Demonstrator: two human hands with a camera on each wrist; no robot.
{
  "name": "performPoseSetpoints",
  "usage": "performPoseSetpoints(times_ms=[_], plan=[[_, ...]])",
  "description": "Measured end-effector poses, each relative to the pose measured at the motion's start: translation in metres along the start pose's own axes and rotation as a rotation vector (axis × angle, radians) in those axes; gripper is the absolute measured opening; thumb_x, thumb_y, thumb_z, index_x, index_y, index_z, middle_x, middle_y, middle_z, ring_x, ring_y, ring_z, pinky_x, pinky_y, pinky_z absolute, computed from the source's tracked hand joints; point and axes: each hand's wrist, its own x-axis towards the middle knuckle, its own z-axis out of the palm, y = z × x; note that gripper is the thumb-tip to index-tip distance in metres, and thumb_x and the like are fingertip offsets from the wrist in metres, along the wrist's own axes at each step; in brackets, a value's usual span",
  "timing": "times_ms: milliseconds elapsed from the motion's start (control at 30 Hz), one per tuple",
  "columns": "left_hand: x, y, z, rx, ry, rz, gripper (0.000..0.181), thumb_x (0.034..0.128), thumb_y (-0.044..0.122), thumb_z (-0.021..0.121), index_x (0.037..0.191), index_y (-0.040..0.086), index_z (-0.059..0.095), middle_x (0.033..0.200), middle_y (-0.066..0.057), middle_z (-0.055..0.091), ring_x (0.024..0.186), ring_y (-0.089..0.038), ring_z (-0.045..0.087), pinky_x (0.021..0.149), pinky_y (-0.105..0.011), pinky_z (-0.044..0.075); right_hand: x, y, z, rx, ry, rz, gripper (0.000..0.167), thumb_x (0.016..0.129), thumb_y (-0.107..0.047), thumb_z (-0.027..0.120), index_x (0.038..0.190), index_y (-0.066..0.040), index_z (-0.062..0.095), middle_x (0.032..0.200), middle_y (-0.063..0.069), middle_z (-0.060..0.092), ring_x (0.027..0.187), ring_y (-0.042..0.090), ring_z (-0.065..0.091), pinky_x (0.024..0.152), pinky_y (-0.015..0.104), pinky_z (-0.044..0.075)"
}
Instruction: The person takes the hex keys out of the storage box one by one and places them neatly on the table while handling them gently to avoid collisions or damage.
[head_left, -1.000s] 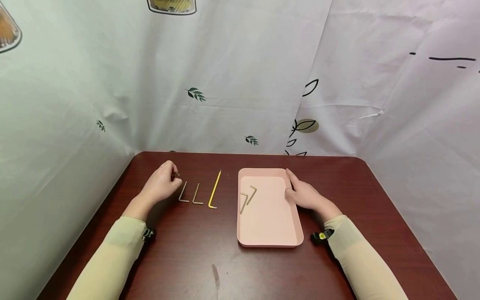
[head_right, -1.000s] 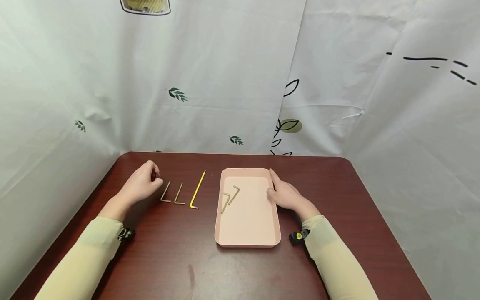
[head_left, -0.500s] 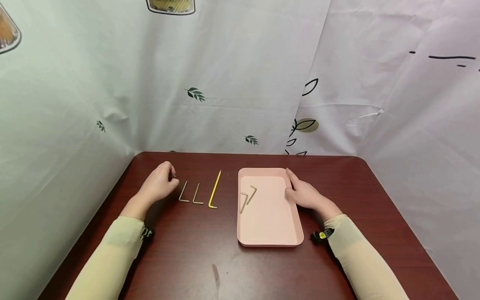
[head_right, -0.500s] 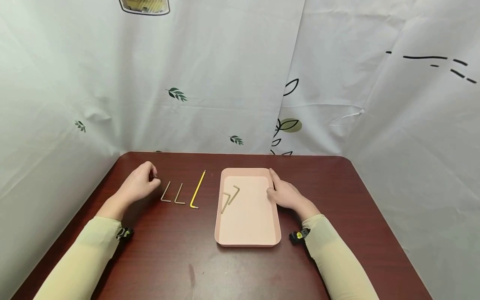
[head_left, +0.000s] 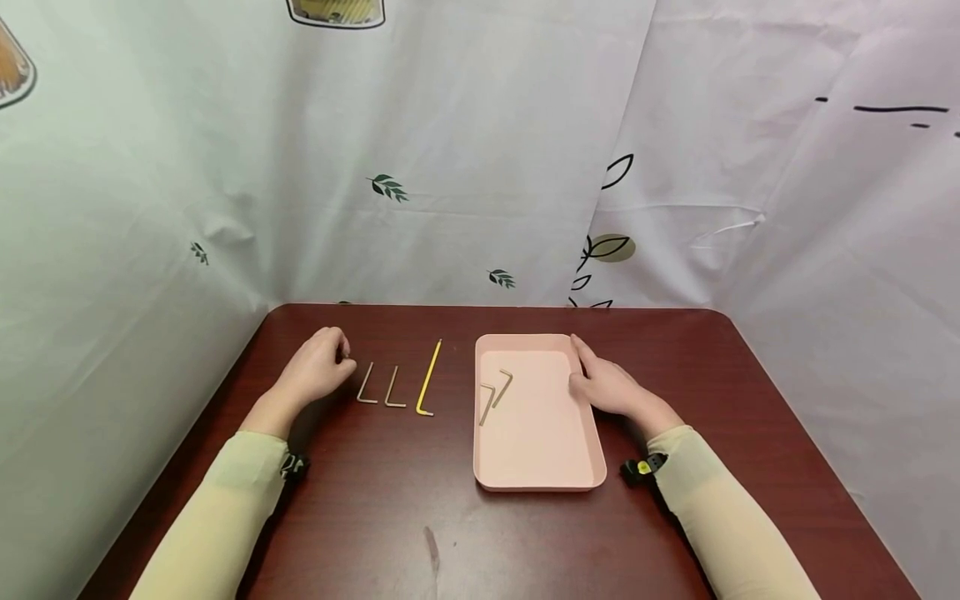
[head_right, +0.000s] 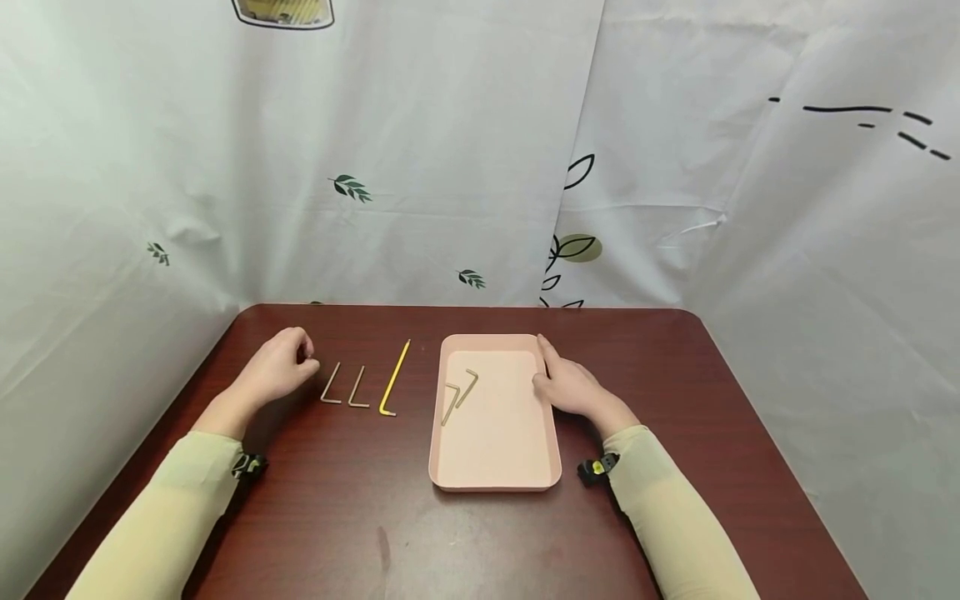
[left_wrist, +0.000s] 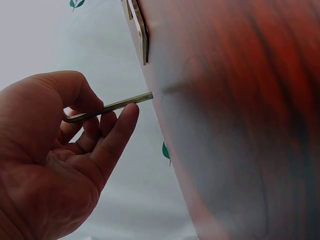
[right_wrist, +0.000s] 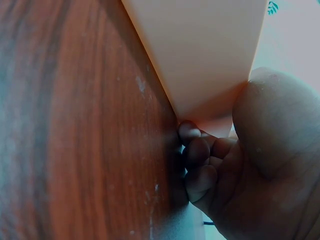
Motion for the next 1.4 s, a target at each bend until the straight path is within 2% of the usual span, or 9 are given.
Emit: performPoseSetpoints(times_ms=[433,967,1233,1400], plan=[[-0.001,-0.005,0.001,0.022,-0.039,-0.012,0.011,0.0947,0.003,0.067,0.092,0.005,0.057,0.094,-0.013,0.053,0.084,-0.030,0.051,0.076,-0.046,0.043,-0.001,-0.002,0.000,-0.009,0.011,-0.012,0.080,0.107,-0.027,0.048,0.177,-0.002,0.017,0.166,0.031,0.048,0.132,0.043,0.067,0.110,0.062,0.050],[-0.008,-0.005,-0.003,0.046,-0.058,-0.026,0.010,0.0945,0.002,0.068,0.096,0.004,0.059,0.096,-0.014,0.056,0.086,-0.030,0.054,0.078,-0.047,0.046,0.000,-0.001,0.000,-0.014,0.008,-0.006,0.080,0.107,-0.028,0.048,0.177,-0.003,0.016,0.166,0.031,0.047,0.136,0.046,0.064,0.112,0.063,0.049],[-0.013,-0.008,-0.001,0.080,-0.124,-0.046,0.009,0.0976,0.001,0.063,0.104,-0.001,0.058,0.101,-0.018,0.057,0.089,-0.033,0.055,0.081,-0.053,0.049,0.000,-0.001,0.000,-0.009,0.010,-0.005,0.081,0.107,-0.028,0.047,0.177,-0.004,0.016,0.166,0.030,0.048,0.135,0.045,0.065,0.111,0.063,0.050],[-0.013,-0.010,0.000,0.099,-0.138,-0.039,0.010,0.0966,0.000,0.063,0.105,-0.003,0.060,0.102,-0.020,0.060,0.091,-0.035,0.058,0.084,-0.055,0.051,0.001,-0.001,0.001,-0.013,0.011,-0.008,0.081,0.106,-0.028,0.048,0.177,-0.003,0.017,0.165,0.031,0.049,0.134,0.045,0.065,0.110,0.063,0.050]])
